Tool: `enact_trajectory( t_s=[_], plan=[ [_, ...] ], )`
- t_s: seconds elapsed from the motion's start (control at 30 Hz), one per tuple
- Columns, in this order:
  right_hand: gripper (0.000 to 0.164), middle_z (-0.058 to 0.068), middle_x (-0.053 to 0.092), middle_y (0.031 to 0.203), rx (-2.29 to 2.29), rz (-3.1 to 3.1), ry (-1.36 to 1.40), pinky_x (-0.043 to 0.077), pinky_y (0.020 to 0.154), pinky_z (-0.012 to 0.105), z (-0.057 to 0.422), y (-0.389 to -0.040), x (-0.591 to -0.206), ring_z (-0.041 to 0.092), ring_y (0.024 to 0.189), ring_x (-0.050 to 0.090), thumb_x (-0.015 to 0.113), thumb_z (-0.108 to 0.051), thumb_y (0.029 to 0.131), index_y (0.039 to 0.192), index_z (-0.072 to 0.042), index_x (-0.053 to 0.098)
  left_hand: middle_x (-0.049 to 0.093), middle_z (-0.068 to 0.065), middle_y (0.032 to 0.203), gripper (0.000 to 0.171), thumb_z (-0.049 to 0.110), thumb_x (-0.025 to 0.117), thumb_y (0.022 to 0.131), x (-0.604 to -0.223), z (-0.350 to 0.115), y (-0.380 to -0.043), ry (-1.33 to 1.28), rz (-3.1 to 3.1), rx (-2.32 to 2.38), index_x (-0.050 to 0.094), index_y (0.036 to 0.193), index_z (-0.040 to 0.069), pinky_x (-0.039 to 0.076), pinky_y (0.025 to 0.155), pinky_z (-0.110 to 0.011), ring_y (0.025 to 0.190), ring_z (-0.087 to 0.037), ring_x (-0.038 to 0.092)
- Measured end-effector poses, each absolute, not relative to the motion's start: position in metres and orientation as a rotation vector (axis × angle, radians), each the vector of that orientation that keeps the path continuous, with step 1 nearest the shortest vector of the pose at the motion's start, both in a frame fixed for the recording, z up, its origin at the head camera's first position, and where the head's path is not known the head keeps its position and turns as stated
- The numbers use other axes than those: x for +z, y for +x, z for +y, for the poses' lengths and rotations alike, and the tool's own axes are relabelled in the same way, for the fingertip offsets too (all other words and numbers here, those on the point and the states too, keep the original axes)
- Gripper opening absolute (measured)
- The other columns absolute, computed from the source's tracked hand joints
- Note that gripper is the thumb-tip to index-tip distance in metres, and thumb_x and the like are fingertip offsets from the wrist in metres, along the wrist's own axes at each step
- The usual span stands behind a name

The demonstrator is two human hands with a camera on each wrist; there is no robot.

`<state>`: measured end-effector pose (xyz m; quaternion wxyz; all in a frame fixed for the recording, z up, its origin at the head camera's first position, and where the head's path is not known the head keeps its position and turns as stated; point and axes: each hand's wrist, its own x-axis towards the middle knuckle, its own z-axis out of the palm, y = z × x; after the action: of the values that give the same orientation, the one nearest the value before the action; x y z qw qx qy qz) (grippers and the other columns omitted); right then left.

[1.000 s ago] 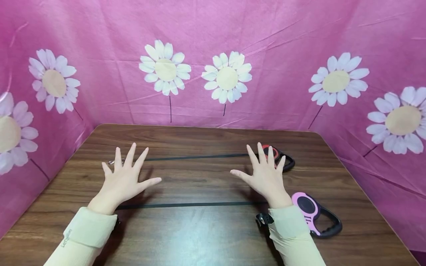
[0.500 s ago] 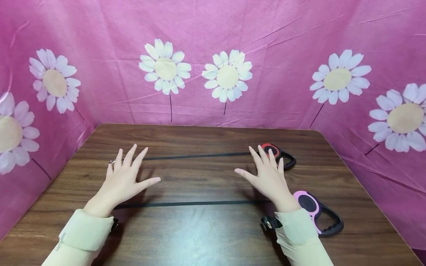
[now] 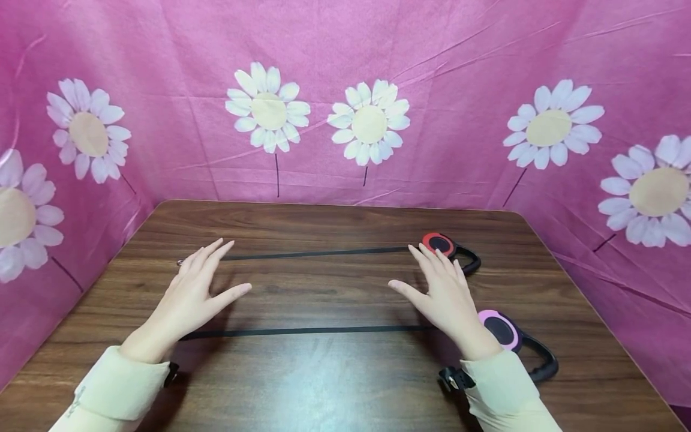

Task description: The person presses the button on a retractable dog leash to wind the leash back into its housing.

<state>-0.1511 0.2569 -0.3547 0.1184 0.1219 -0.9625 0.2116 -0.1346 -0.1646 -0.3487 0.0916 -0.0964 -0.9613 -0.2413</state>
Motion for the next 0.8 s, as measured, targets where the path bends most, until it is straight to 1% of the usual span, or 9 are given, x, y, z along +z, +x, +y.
enact_trajectory(
  t_s=[0.1,0.17,0.33,0.53,0.7,0.8],
  plan=[
    [0.07,0.018,0.054,0.143,0.609,-2.745,0.362,0.032,0.106,0.06,0.257,-0.146,-0.353,0.04,0.132,0.046,0.069,-0.05,0.089,0.145,-0.013,0.048,0.032,-0.012,0.158,0.081,0.059,0.064,0.089,-0.349,-0.165,-0.132,-0.312,-2.832,-0.721,0.032,0.154,0.023,0.031,0.1,-0.072,0.14,-0.046,0.03],
    [0.066,0.017,0.058,0.138,0.598,-2.711,0.357,0.036,0.101,0.058,0.257,-0.143,-0.354,0.039,0.126,0.051,0.07,-0.048,0.089,0.142,-0.013,0.052,0.036,-0.013,0.156,0.078,0.058,0.064,0.089,-0.349,-0.165,-0.131,-0.328,-2.825,-0.706,0.036,0.152,0.022,0.034,0.098,-0.071,0.137,-0.045,0.035],
    [0.06,0.015,0.063,0.132,0.591,-2.703,0.35,0.037,0.097,0.059,0.258,-0.137,-0.354,0.037,0.121,0.054,0.071,-0.048,0.088,0.137,-0.015,0.057,0.043,-0.014,0.15,0.072,0.054,0.064,0.091,-0.349,-0.168,-0.126,-0.37,-2.815,-0.664,0.042,0.149,0.018,0.036,0.098,-0.068,0.132,-0.043,0.041],
    [0.054,0.01,0.068,0.122,0.58,-2.694,0.373,0.038,0.09,0.055,0.259,-0.129,-0.354,0.031,0.112,0.057,0.073,-0.045,0.087,0.131,-0.016,0.061,0.048,-0.01,0.145,0.067,0.053,0.064,0.091,-0.352,-0.178,-0.12,-0.407,-2.786,-0.639,0.047,0.145,0.017,0.037,0.099,-0.063,0.13,-0.038,0.044],
    [0.05,0.006,0.069,0.119,0.573,-2.681,0.4,0.038,0.09,0.054,0.262,-0.122,-0.353,0.029,0.107,0.058,0.074,-0.043,0.086,0.127,-0.016,0.064,0.053,-0.007,0.14,0.062,0.05,0.066,0.091,-0.355,-0.188,-0.115,-0.418,-2.76,-0.616,0.051,0.141,0.017,0.038,0.098,-0.061,0.128,-0.034,0.045],
    [0.048,0.005,0.069,0.117,0.572,-2.679,0.414,0.038,0.091,0.054,0.267,-0.118,-0.354,0.028,0.106,0.058,0.075,-0.042,0.086,0.125,-0.016,0.064,0.057,-0.006,0.135,0.056,0.047,0.068,0.091,-0.358,-0.194,-0.111,-0.428,-2.749,-0.593,0.056,0.136,0.017,0.041,0.093,-0.059,0.123,-0.033,0.049]
  ],
)
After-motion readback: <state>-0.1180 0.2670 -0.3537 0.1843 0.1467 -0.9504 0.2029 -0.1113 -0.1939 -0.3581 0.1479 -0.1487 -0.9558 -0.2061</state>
